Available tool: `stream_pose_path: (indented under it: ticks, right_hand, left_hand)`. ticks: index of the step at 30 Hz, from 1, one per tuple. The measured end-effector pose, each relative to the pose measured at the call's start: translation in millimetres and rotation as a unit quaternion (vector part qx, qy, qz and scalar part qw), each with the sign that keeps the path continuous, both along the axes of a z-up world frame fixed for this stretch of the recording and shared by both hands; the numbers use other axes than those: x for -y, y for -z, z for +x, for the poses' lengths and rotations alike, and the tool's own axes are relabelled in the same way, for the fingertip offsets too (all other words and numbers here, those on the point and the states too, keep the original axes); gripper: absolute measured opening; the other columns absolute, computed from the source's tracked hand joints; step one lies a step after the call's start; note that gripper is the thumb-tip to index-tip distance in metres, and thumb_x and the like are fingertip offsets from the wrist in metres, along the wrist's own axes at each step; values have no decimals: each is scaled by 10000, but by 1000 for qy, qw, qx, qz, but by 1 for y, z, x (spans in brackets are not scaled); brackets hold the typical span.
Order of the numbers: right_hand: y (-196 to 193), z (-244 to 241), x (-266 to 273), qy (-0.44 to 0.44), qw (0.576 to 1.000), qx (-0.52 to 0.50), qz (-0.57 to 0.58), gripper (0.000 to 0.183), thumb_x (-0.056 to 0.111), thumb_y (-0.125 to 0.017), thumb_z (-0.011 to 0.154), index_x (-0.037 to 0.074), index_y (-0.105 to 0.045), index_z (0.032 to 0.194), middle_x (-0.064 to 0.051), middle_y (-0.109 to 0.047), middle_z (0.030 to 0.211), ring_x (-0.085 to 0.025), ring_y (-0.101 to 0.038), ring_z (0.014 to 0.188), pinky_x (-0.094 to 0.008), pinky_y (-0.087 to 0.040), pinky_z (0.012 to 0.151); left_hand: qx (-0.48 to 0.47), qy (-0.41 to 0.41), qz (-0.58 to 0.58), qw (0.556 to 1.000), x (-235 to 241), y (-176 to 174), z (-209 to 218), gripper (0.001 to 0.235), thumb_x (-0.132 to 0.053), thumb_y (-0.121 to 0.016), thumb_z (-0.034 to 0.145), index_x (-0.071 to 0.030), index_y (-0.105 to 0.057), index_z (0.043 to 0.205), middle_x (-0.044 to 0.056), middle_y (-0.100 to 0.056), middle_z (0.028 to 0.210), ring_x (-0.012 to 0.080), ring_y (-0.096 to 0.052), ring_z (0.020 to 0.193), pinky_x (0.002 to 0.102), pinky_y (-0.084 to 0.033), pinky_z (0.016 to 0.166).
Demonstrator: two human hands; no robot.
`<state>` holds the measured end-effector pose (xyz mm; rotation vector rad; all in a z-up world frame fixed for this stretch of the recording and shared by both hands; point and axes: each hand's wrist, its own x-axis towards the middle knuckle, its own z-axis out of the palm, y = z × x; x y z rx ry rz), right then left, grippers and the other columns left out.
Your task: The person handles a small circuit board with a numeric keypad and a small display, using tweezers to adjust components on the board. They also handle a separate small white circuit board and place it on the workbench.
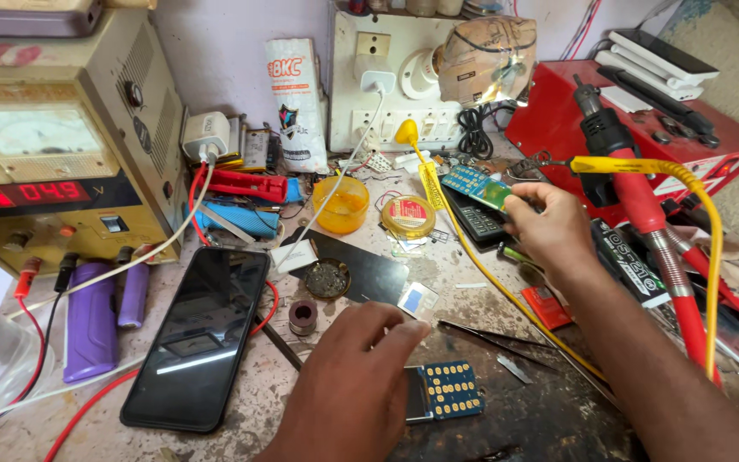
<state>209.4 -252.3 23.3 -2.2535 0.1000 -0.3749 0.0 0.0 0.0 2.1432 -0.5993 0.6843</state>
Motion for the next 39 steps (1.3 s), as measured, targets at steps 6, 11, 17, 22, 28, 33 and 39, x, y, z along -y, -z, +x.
stream_pose_path:
  ticks: [6,11,17,22,28,33,39]
  right_hand:
    - [-19,-7,-33,-30,953,168,-250,314,371,-786,831,167,-814,1069,-92,-773,998,-248,-731,844,-397,-560,728]
    - [-36,-12,-38,-125,976,12,-177,267,332,-777,841,149,-819,1030,-60,-773,831,-168,-718,728,-356,-552,669]
    - [-25,-49,-19,-195,955,-81,-207,268,373,-767,867,144,-829,991,-9,-810,776,-106,-714,658,-318,-582,625]
    - [-24,-70,7,-100,962,-100,-232,308,402,-746,883,152,-812,1049,-83,-775,826,-167,-728,687,-352,-573,672]
    - [-21,-78,51,-18,955,47,-293,356,271,-649,917,115,-742,1224,-183,-768,995,-308,-747,888,-425,-560,803]
    - [-10,-70,87,-28,953,37,-299,477,232,-610,922,92,-644,1377,-221,-743,1086,-359,-742,937,-455,-544,843]
    - [-15,-68,116,0,978,-38,-203,443,151,-565,967,113,-634,1403,-155,-777,1098,-268,-761,882,-396,-586,773]
  left_hand:
    - [21,-33,16,999,-4,-2,4,433,81,-642,758,-41,-703,1170,159,-652,1101,338,-633,1043,446,-515,893]
    - [21,-103,-52,993,-16,-13,11,394,46,-622,803,-34,-695,1182,156,-673,1063,348,-663,962,427,-533,831]
    - [32,-80,-361,929,-22,-18,17,293,-73,-532,1062,-6,-558,1347,78,-650,1187,170,-635,978,307,-528,853]
    - [103,-92,-481,866,-49,-16,27,430,-109,-525,1145,-9,-388,1540,49,-561,1302,109,-555,1038,239,-469,884]
    - [57,-64,-410,908,-30,-8,25,390,-50,-531,1111,9,-435,1485,40,-544,1306,66,-513,1090,209,-446,957]
    - [-44,-49,-364,929,-20,-10,19,353,-58,-602,1018,6,-542,1360,45,-608,1102,56,-551,903,196,-479,799]
    - [-63,-101,-282,952,-17,-17,18,325,-17,-634,937,0,-622,1261,52,-645,1117,66,-588,857,211,-501,723]
